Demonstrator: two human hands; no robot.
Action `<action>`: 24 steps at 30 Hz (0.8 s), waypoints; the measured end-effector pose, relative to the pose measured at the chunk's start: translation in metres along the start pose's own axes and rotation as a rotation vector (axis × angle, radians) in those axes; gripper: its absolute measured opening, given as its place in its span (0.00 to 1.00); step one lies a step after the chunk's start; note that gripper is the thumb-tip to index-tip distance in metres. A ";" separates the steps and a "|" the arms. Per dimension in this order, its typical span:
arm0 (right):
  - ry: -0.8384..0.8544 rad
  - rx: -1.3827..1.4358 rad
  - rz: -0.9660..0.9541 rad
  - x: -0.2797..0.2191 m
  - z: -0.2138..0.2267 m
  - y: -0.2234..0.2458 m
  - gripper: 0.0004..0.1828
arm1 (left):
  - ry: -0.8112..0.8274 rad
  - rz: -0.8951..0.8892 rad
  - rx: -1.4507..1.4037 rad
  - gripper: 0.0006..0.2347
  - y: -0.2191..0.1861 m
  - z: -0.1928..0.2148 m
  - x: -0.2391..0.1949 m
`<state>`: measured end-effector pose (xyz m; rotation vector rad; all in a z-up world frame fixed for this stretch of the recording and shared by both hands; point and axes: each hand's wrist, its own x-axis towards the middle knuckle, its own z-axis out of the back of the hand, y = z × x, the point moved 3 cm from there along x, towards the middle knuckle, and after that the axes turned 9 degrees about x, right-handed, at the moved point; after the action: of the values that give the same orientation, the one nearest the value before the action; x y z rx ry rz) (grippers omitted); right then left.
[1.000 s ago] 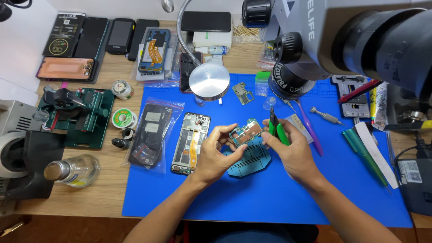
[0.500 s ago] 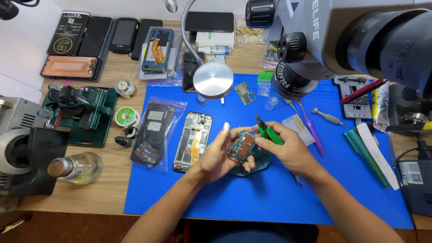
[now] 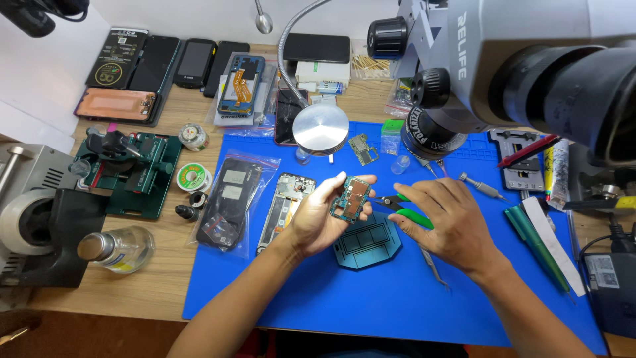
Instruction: The person uses green-handled pliers to remove small components from a circuit board. They repeatedly reposition the board and apply pressure to detach parts, working over a blue mat with various tools and disassembled phone parts nearby.
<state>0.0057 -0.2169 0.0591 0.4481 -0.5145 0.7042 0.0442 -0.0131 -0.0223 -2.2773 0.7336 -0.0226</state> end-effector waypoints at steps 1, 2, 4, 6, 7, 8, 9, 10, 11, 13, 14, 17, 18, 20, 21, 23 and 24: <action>-0.004 -0.005 -0.001 0.002 0.002 -0.001 0.22 | 0.006 0.001 0.003 0.24 0.000 0.000 0.001; -0.028 -0.074 0.043 0.003 0.005 -0.001 0.22 | 0.014 0.005 0.004 0.25 0.000 -0.001 0.002; -0.051 -0.144 0.087 0.006 0.007 0.000 0.22 | 0.023 0.009 0.003 0.25 0.002 0.000 0.003; -0.063 -0.138 0.089 0.008 0.008 0.001 0.22 | 0.031 0.005 -0.021 0.25 0.007 0.002 0.004; -0.060 -0.135 0.090 0.008 0.007 0.003 0.22 | 0.027 0.005 -0.024 0.25 0.007 0.003 0.003; -0.051 -0.103 0.038 0.008 0.006 0.004 0.21 | 0.035 -0.016 -0.041 0.25 0.005 0.003 0.003; -0.042 -0.072 -0.014 0.008 0.006 0.004 0.20 | 0.042 -0.037 -0.057 0.25 0.004 0.003 0.002; -0.042 -0.071 -0.014 0.008 0.004 0.007 0.20 | 0.041 -0.038 -0.057 0.25 0.006 0.004 0.002; -0.031 0.126 -0.181 0.007 0.001 0.005 0.21 | 0.024 -0.082 -0.056 0.25 0.006 0.006 0.002; -0.022 0.321 -0.346 -0.002 -0.011 0.003 0.21 | 0.008 -0.127 -0.053 0.24 0.006 0.006 0.002; -0.014 0.547 -0.604 -0.013 -0.022 -0.003 0.23 | -0.004 -0.145 -0.083 0.24 0.006 0.006 0.002; -0.047 0.914 -0.921 -0.028 -0.053 -0.004 0.23 | -0.032 -0.172 -0.156 0.24 0.006 0.004 0.000; -0.085 1.058 -0.981 -0.030 -0.063 -0.003 0.21 | -0.053 -0.181 -0.201 0.25 0.007 0.003 0.000; -0.159 1.161 -1.029 -0.035 -0.075 -0.001 0.20 | -0.052 -0.184 -0.225 0.25 0.014 0.006 0.002; -0.231 1.264 -1.072 -0.037 -0.081 0.000 0.18 | -0.052 -0.191 -0.250 0.26 0.017 0.008 0.004; -0.273 1.290 -1.061 -0.040 -0.086 -0.004 0.18 | -0.058 -0.192 -0.258 0.27 0.020 0.007 0.004; -0.313 1.315 -1.049 -0.042 -0.087 -0.006 0.18 | -0.065 -0.194 -0.268 0.27 0.022 0.006 0.004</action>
<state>0.0080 -0.1939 -0.0350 1.9055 0.0279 -0.1711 0.0380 -0.0237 -0.0414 -2.5849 0.5038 0.0610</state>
